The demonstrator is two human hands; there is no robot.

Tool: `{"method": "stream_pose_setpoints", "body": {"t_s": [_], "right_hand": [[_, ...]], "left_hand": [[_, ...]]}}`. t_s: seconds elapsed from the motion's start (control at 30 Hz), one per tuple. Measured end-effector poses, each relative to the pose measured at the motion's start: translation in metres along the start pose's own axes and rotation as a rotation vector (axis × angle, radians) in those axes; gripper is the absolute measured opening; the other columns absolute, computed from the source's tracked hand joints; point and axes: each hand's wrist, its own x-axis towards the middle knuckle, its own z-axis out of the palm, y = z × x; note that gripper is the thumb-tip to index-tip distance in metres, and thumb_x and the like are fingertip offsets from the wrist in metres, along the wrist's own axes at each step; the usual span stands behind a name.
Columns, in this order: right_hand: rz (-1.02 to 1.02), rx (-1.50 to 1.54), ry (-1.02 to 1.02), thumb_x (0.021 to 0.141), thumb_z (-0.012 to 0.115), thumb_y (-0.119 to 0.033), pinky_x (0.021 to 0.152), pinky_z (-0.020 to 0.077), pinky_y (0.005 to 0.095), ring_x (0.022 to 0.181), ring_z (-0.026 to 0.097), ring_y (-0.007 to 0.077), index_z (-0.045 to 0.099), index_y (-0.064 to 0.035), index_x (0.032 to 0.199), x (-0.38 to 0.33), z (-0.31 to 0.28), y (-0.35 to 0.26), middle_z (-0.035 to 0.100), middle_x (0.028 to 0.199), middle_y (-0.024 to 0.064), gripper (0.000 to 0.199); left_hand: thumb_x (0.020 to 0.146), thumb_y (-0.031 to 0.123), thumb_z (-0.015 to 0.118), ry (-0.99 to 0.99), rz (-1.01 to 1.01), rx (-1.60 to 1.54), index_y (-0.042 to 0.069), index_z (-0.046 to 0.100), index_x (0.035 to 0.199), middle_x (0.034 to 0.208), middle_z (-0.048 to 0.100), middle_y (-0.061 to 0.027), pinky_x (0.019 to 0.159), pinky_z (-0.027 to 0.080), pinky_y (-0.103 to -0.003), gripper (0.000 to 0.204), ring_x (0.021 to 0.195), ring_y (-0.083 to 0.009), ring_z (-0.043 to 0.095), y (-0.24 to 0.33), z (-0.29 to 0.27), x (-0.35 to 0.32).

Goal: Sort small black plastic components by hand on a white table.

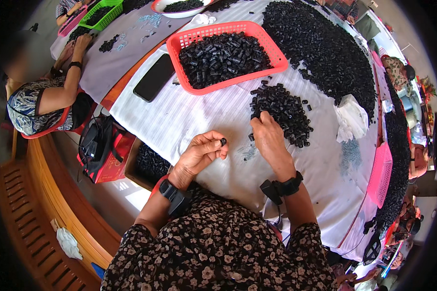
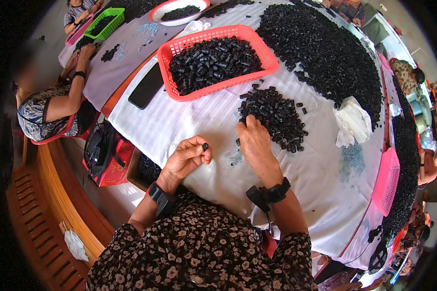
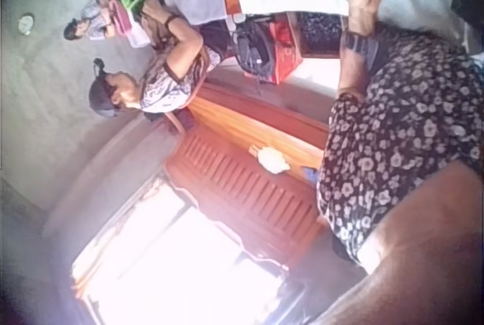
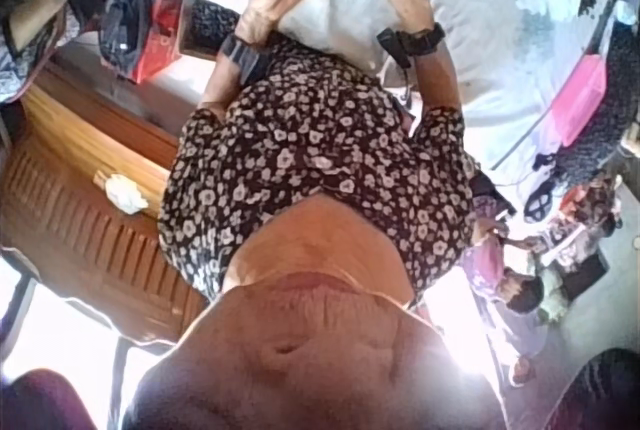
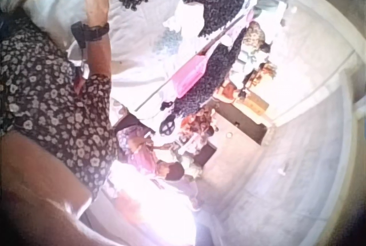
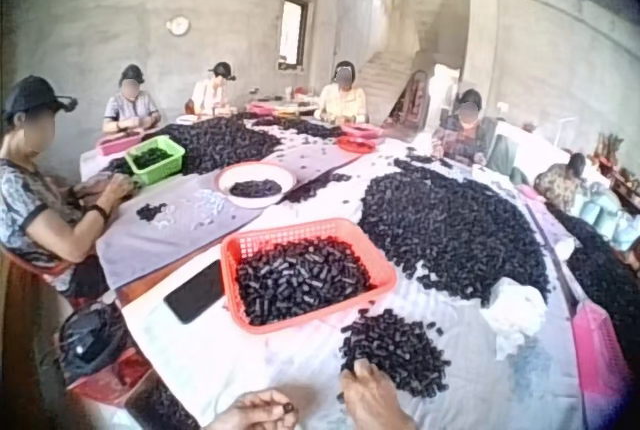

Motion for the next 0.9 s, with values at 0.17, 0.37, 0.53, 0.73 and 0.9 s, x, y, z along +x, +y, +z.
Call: {"method": "stream_pose_setpoints", "body": {"t_s": [0.17,0.37,0.53,0.73,0.9], "right_hand": [[0.047,0.190,0.090,0.075,0.056,-0.001,0.062,0.0483,0.0380,0.072,0.056,0.0298,0.053,-0.0029,0.079,0.002,-0.009,-0.002,0.050,0.078,0.0122,0.006],[0.259,0.862,0.047,0.085,0.053,0.000,0.057,0.0441,0.0282,0.063,0.051,0.0154,0.053,-0.0038,0.090,-0.006,-0.025,-0.011,0.054,0.079,0.0044,0.006],[0.409,1.258,-0.038,0.089,0.053,-0.002,0.056,0.0392,0.0204,0.065,0.044,0.0037,0.058,-0.0040,0.098,-0.017,-0.027,-0.023,0.052,0.080,-0.0018,0.010],[0.311,1.145,-0.006,0.090,0.055,-0.005,0.054,0.0415,0.0184,0.061,0.047,0.0033,0.061,-0.0045,0.100,-0.029,-0.019,-0.029,0.055,0.081,-0.0012,0.013],[0.492,1.333,-0.032,0.085,0.053,0.004,0.057,0.0389,0.0189,0.068,0.046,0.0028,0.057,-0.0024,0.095,-0.029,-0.028,-0.039,0.053,0.080,-0.0017,0.012]], "left_hand": [[0.088,0.007,0.058,-0.039,-0.006,-0.063,0.002,0.059,0.101,0.088,0.064,-0.0106,0.072,0.048,-0.030,0.014,0.076,-0.0185,0.059,0.000,-0.004,0.001],[0.088,0.009,0.059,-0.057,-0.024,-0.002,0.002,0.059,0.101,0.088,0.064,-0.0097,0.072,0.047,-0.029,0.014,0.077,-0.0171,0.059,-0.002,-0.002,0.002],[0.089,0.008,0.057,-0.034,0.016,0.017,0.002,0.059,0.101,0.087,0.064,-0.0093,0.072,0.047,-0.029,0.014,0.076,-0.0161,0.059,-0.001,0.006,0.000],[0.090,0.007,0.057,0.025,0.026,0.144,0.001,0.059,0.102,0.088,0.064,-0.0082,0.071,0.048,-0.027,0.014,0.075,-0.0139,0.058,-0.003,0.020,0.002],[0.089,0.007,0.058,0.051,0.025,0.205,0.000,0.059,0.102,0.087,0.064,-0.0078,0.070,0.048,-0.026,0.014,0.075,-0.0129,0.058,-0.006,0.029,0.000]]}}
